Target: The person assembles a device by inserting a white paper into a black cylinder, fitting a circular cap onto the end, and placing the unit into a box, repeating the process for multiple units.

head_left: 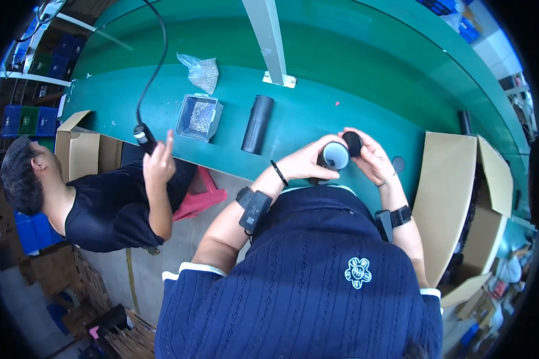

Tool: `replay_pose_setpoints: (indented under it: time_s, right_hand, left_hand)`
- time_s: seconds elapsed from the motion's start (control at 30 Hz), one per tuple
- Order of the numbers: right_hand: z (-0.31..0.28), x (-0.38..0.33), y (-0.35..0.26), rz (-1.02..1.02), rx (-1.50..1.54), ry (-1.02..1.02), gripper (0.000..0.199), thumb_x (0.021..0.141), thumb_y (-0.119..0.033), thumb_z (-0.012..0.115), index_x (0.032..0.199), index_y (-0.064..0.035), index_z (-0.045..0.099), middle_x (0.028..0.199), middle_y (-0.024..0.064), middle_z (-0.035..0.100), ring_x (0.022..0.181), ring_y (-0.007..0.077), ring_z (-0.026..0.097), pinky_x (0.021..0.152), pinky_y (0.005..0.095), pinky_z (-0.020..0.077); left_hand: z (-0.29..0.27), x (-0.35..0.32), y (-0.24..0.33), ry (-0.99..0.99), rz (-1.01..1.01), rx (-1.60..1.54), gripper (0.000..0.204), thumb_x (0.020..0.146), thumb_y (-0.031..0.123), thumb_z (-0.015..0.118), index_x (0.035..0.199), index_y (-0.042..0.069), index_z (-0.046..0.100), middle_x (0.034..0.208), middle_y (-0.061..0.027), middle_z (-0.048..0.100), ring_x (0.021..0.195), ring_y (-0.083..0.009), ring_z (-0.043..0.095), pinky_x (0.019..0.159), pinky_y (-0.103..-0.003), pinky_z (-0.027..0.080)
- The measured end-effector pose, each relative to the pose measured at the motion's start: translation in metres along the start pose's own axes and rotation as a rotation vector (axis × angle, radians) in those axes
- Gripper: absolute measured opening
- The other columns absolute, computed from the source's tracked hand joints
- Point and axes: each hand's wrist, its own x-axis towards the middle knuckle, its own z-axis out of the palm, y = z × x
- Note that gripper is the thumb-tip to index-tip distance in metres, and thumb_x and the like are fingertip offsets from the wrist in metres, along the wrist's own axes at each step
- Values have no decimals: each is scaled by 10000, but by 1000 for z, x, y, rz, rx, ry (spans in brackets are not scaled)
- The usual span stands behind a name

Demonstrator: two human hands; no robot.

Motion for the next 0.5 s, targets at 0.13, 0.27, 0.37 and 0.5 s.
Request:
replay_pose_setpoints:
  time_s: [0.13, 0.27, 0.37, 0.5]
  right_hand:
    - [-1, 1, -16, -93, -219, 126, 634, 825, -220, 729, 1356, -22, 443, 1337, 110, 484, 1219, 225, 488, 985, 334, 437]
    - [14, 2, -29, -138, -687, 73, 570, 781, -81, 730, 1307, -41, 514, 1311, 106, 494, 1193, 233, 506, 970, 345, 448]
    - [26, 7, -29, -187, -1134, -24, 610, 686, 5, 745, 1263, -78, 567, 1273, 121, 513, 1173, 262, 521, 954, 357, 462]
    - [25, 10, -19, -182, -1207, -23, 612, 666, -9, 758, 1246, -64, 573, 1242, 131, 544, 1163, 275, 532, 957, 356, 462]
  left_hand:
    - [-5, 0, -10, 175, -6, 119, 609, 730, 94, 798, 1221, 62, 440, 1118, -50, 525, 1054, -137, 511, 896, -288, 447]
    - [-15, 4, -33, 141, 4, 181, 683, 716, 85, 800, 1281, 38, 418, 1156, -65, 514, 1081, -150, 517, 923, -308, 457]
    - [-15, 6, -42, 143, 60, 307, 717, 739, 91, 780, 1332, 22, 382, 1167, -79, 511, 1097, -161, 516, 972, -317, 435]
    - [-9, 10, -50, 160, 75, 334, 698, 759, 147, 746, 1336, 36, 368, 1228, -149, 467, 1168, -272, 469, 1010, -381, 387]
